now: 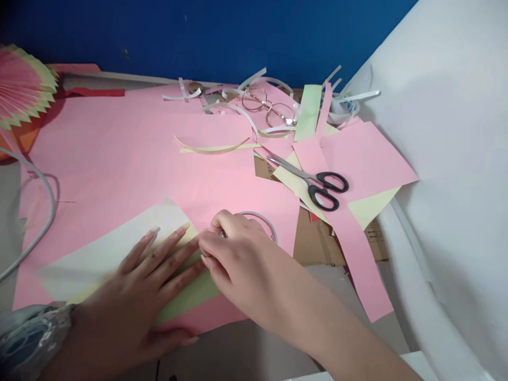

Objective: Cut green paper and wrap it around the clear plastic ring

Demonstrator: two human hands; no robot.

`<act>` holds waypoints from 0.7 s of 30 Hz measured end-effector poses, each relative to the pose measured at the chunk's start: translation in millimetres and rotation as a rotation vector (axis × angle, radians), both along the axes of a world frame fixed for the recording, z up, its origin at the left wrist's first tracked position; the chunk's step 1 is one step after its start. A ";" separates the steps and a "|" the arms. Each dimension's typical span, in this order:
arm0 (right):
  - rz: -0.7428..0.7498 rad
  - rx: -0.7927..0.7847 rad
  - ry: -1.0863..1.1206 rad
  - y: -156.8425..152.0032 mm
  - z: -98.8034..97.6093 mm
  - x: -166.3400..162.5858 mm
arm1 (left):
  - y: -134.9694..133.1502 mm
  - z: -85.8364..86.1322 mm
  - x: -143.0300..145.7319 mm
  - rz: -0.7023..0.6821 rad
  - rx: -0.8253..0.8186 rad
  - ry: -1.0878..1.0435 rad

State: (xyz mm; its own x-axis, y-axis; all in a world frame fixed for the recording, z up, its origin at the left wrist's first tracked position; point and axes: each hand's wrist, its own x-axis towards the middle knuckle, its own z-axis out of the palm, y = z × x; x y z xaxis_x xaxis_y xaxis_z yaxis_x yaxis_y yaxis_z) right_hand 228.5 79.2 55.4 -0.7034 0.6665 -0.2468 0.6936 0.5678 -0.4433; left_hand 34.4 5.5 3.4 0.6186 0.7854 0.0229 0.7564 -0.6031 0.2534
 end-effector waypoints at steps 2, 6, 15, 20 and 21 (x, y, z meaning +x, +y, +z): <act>-0.002 -0.022 -0.012 -0.3 -0.6 -0.2 | -0.1 -0.2 0.1 0.000 0.003 0.004; -0.009 -0.032 0.002 -0.9 -0.8 -0.6 | -0.7 -0.8 -0.2 -0.005 0.011 -0.001; -0.020 -0.048 0.030 -1.4 2.3 -1.8 | -0.4 0.4 -0.9 -0.001 -0.007 -0.008; -0.022 -0.094 0.018 -1.1 2.8 -2.1 | -0.8 1.7 -1.6 -0.005 -0.016 0.012; -0.021 -0.097 0.017 -1.2 3.0 -2.1 | -0.8 1.7 -1.6 -0.005 -0.017 0.013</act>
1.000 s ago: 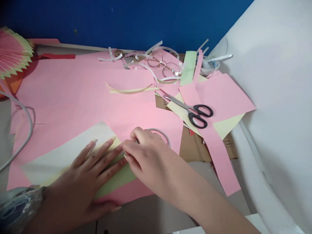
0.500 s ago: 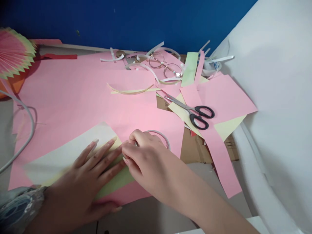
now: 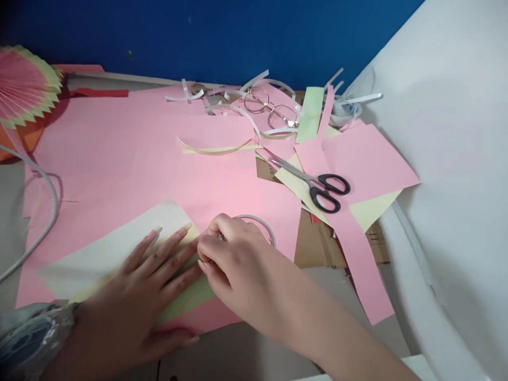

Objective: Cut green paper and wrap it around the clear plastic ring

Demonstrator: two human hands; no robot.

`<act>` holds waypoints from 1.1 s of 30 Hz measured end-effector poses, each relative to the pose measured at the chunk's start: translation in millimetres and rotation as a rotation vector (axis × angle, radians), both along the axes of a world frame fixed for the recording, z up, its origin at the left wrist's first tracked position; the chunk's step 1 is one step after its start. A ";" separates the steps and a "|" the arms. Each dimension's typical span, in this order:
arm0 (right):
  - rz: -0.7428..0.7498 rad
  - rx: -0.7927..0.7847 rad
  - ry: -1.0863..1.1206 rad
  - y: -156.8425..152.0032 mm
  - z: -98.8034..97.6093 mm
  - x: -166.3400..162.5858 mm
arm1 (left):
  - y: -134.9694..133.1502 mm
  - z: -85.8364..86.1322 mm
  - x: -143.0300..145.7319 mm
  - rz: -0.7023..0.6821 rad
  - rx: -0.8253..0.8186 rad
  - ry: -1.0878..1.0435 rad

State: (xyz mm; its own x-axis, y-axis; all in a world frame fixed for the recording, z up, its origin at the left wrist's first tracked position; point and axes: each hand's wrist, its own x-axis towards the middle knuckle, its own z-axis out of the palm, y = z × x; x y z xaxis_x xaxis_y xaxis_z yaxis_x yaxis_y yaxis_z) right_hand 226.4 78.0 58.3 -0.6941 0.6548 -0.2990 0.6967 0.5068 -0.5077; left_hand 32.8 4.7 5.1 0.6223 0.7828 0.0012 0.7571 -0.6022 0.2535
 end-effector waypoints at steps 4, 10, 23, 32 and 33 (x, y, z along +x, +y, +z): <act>-0.006 -0.016 -0.003 0.3 1.2 0.2 | 0.8 -0.9 0.5 0.000 -0.004 -0.004; -0.005 -0.029 0.017 1.4 3.0 -0.7 | 1.7 -0.5 -0.5 -0.009 -0.006 0.001; -0.081 0.162 -0.034 4.0 -9.9 -0.7 | 0.7 -0.8 -1.0 -0.027 0.004 0.038; -0.034 0.199 -0.087 4.6 -11.2 -1.8 | 2.2 -1.6 -0.5 -0.036 0.035 0.037; -0.030 0.206 -0.090 4.4 -11.3 -1.8 | 2.3 -1.8 -0.5 -0.036 0.037 0.036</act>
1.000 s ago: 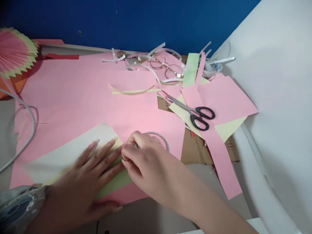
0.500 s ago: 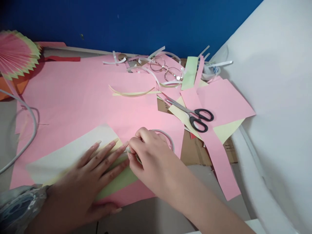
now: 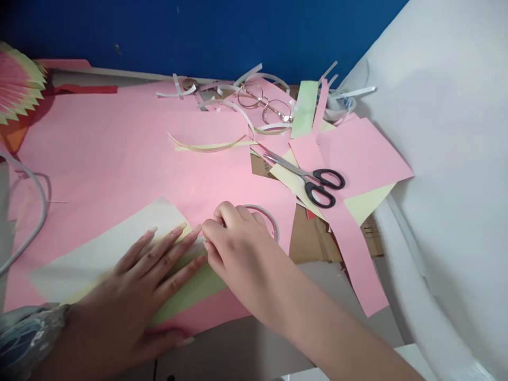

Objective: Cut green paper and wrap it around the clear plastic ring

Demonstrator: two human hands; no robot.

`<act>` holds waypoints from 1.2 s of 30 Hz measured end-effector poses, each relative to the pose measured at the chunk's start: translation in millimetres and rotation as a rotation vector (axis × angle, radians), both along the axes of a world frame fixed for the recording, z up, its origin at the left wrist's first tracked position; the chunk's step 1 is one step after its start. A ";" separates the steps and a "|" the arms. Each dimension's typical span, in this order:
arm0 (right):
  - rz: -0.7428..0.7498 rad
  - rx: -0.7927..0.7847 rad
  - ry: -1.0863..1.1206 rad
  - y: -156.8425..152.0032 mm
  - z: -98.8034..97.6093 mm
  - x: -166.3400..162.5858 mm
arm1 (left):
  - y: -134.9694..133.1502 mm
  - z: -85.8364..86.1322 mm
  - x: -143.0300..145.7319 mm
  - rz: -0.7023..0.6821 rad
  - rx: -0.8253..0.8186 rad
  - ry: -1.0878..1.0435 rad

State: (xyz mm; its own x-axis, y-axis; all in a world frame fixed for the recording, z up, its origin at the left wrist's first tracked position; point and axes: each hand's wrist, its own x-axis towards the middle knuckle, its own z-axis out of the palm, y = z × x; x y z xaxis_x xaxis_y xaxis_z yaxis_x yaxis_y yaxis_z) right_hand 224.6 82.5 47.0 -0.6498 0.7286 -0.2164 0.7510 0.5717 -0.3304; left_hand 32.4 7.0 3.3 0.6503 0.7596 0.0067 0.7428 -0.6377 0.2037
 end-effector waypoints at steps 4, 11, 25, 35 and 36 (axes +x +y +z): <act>0.013 0.032 0.001 -1.3 -1.3 0.0 | -0.9 0.2 -0.3 0.003 -0.004 -0.001; 0.030 0.055 -0.066 -1.6 -1.8 -0.6 | -2.1 -0.2 0.3 0.010 0.018 -0.012; 0.022 0.053 -0.036 0.1 -2.3 0.4 | -2.1 -1.0 1.3 0.008 0.060 -0.024; 0.014 0.032 -0.028 -0.8 -1.5 1.7 | -1.3 -0.2 -0.6 -0.015 0.026 -0.012; 0.013 0.033 -0.028 -0.8 -1.5 1.8 | -1.0 -0.6 -0.5 -0.014 0.029 -0.013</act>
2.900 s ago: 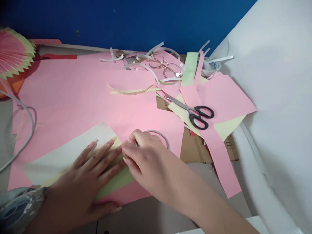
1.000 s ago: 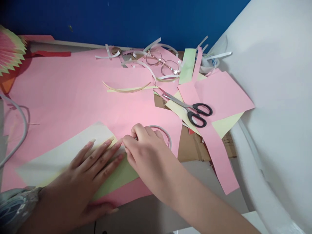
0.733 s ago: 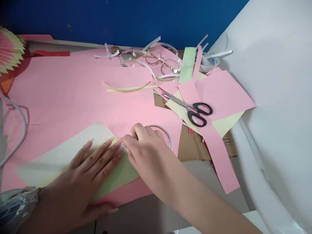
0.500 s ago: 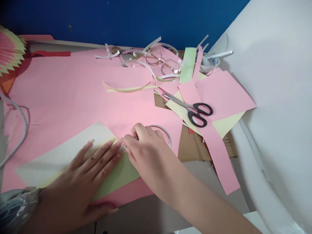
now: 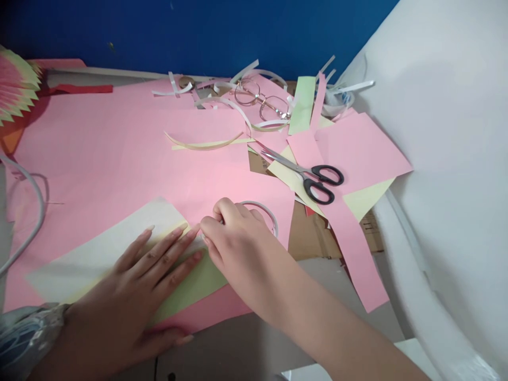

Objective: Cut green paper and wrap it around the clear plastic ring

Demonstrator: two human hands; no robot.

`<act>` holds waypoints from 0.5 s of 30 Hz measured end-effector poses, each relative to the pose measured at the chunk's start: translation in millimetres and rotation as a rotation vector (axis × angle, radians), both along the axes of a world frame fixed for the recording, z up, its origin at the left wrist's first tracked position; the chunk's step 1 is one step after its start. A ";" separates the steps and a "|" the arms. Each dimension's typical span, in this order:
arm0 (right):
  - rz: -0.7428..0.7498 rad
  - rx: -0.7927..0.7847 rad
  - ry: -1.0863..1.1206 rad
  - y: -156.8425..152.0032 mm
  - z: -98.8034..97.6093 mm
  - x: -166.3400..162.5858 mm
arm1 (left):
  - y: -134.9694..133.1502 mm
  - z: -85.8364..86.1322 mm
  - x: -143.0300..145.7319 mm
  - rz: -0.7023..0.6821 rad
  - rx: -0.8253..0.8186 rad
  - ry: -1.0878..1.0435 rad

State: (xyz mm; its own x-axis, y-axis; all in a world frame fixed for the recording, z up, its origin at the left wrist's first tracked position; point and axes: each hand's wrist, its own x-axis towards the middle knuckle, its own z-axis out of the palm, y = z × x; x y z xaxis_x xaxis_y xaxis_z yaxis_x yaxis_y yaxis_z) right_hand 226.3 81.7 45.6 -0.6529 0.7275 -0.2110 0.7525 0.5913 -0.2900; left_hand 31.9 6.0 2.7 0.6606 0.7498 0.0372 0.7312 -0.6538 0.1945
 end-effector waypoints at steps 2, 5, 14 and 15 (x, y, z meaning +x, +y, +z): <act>-0.002 0.004 -0.002 0.0 0.1 0.2 | 0.7 -0.3 0.0 0.001 0.003 0.002; -0.003 0.010 -0.007 0.2 0.5 0.4 | 1.4 0.2 -0.4 -0.003 0.008 0.003; 0.006 0.016 0.008 -0.5 0.4 1.1 | 0.3 -0.4 0.3 0.014 0.005 -0.013; 0.005 0.018 0.012 -0.5 0.2 1.1 | 0.3 -0.5 0.4 0.016 0.004 -0.015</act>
State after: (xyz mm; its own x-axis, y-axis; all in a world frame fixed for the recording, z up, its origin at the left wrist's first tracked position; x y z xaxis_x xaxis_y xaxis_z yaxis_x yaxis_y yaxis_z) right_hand 227.4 81.2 45.7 -0.6586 0.7279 -0.1906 0.7464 0.5999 -0.2882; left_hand 32.3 6.3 2.3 0.6475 0.7604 0.0502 0.7388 -0.6425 0.2034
